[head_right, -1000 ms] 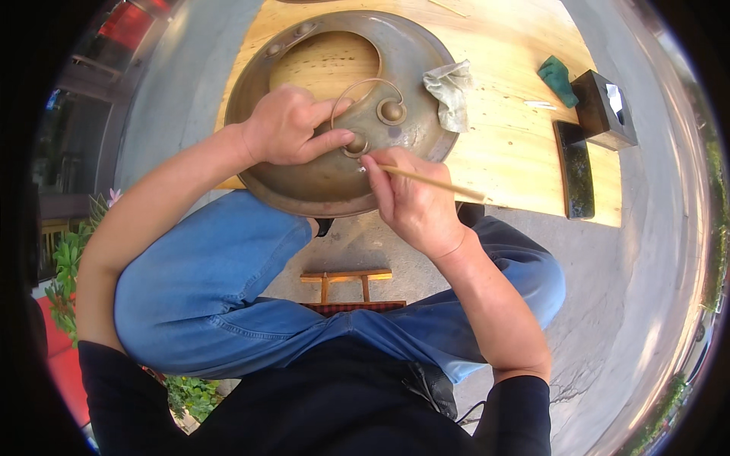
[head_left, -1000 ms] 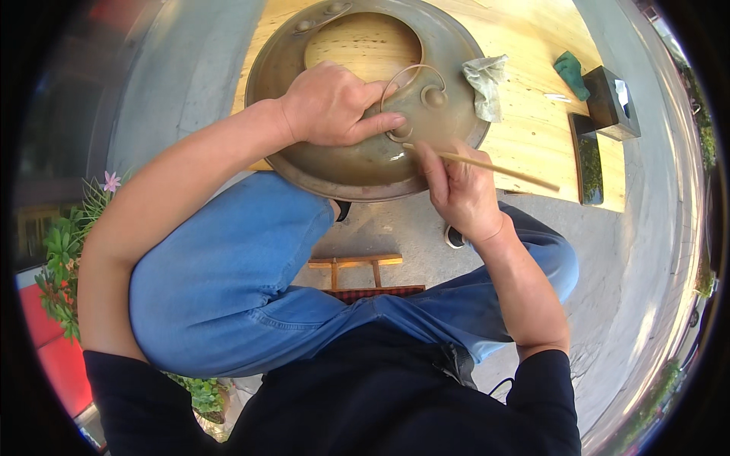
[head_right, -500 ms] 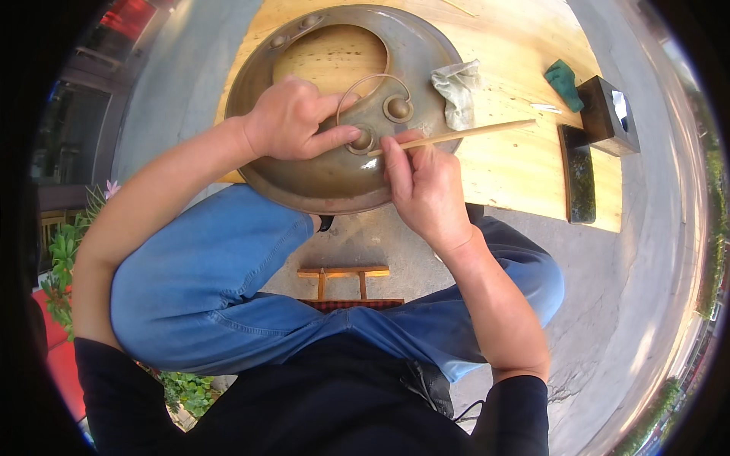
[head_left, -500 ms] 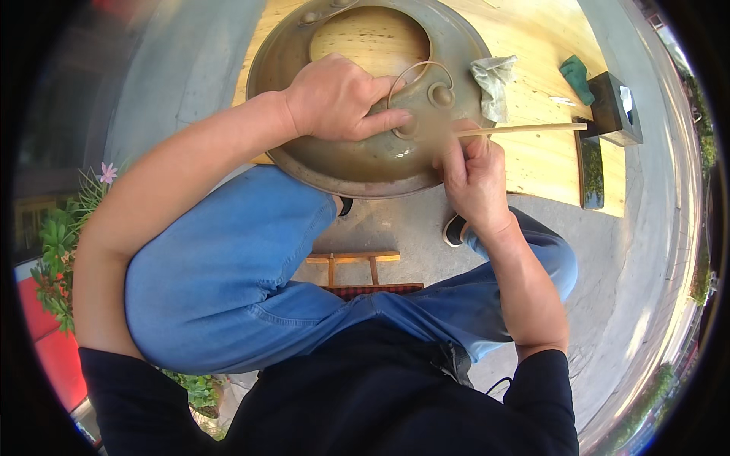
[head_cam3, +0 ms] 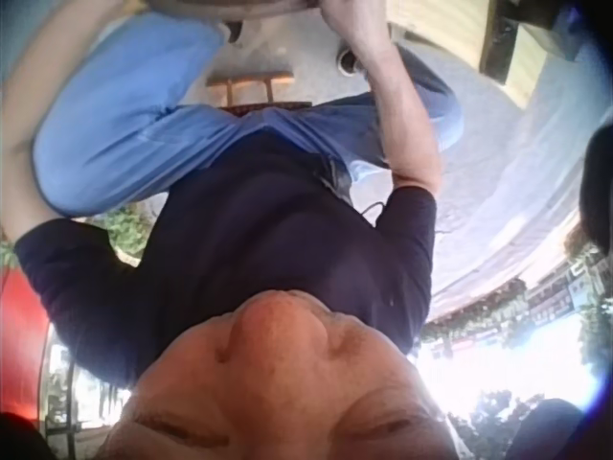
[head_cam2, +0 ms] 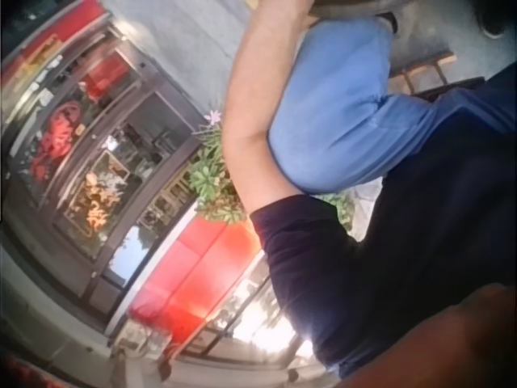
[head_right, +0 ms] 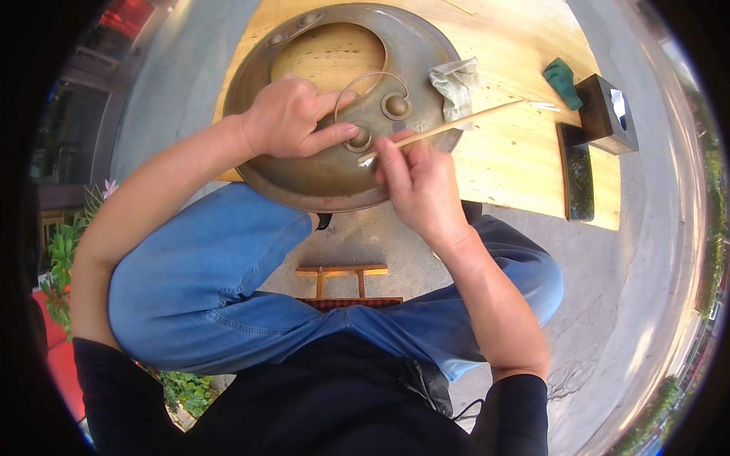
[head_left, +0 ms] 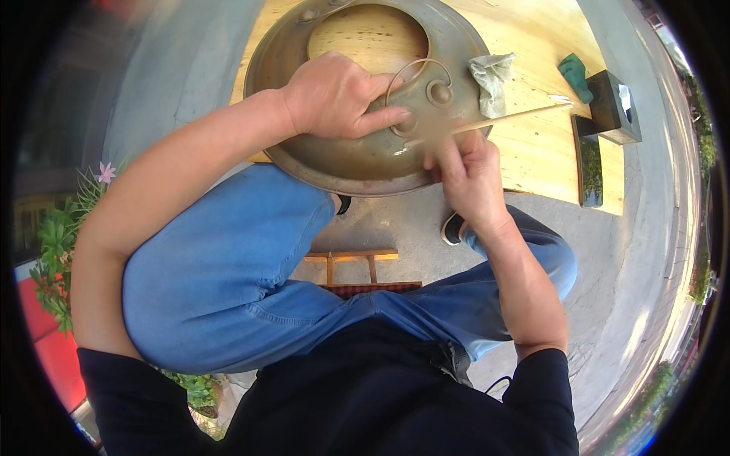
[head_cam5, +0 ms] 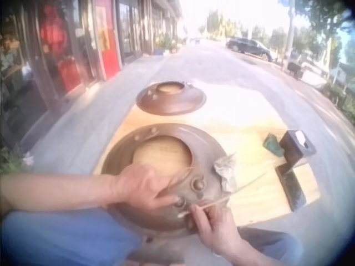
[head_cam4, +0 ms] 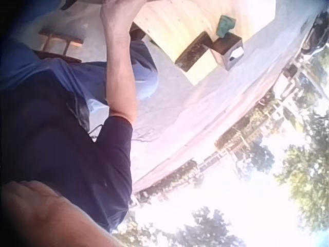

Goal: The person uses a wooden stick to carve decorative swirls and circular indentations into a round metal lid. They periodically wipe the surface with a cloth to remove debris and inspect the carved details.

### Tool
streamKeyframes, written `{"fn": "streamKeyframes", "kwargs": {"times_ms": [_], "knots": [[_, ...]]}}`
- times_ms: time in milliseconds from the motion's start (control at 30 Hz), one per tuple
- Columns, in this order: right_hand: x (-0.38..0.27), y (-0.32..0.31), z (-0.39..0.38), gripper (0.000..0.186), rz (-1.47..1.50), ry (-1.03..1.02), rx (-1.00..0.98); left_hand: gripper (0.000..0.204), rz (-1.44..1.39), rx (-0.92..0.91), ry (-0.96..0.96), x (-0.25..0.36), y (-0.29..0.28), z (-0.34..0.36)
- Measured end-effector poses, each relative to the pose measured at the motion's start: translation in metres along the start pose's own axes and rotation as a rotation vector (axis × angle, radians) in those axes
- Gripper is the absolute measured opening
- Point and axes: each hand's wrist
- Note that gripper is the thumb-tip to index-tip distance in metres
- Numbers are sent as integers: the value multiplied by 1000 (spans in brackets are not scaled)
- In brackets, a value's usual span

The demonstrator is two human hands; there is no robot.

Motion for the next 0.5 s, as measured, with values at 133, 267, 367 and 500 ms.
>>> {"fn": "streamKeyframes", "kwargs": {"times_ms": [133, 267, 367, 500], "knots": [[-1, -18, 18, 32, -14, 170, 11, 46, 17, -11, -4, -2, -1, -6], [-1, 4, 0, 37, 41, 46, 77, 45, 2, 9, 12, -2, 3, -4], [-2, 0, 4, 40, 11, 82, -1, 45, 31, 22, 6, 0, 2, -7], [0, -14, 14, 38, -17, 111, 89, 46, 25, -15, -33, 2, -1, -6]]}}
Point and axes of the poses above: each hand's wrist, its own z-axis towards the middle knuckle, its own y-axis out of the palm, x = y × z, and after that the axes turned 7 degrees about -z, right-handed
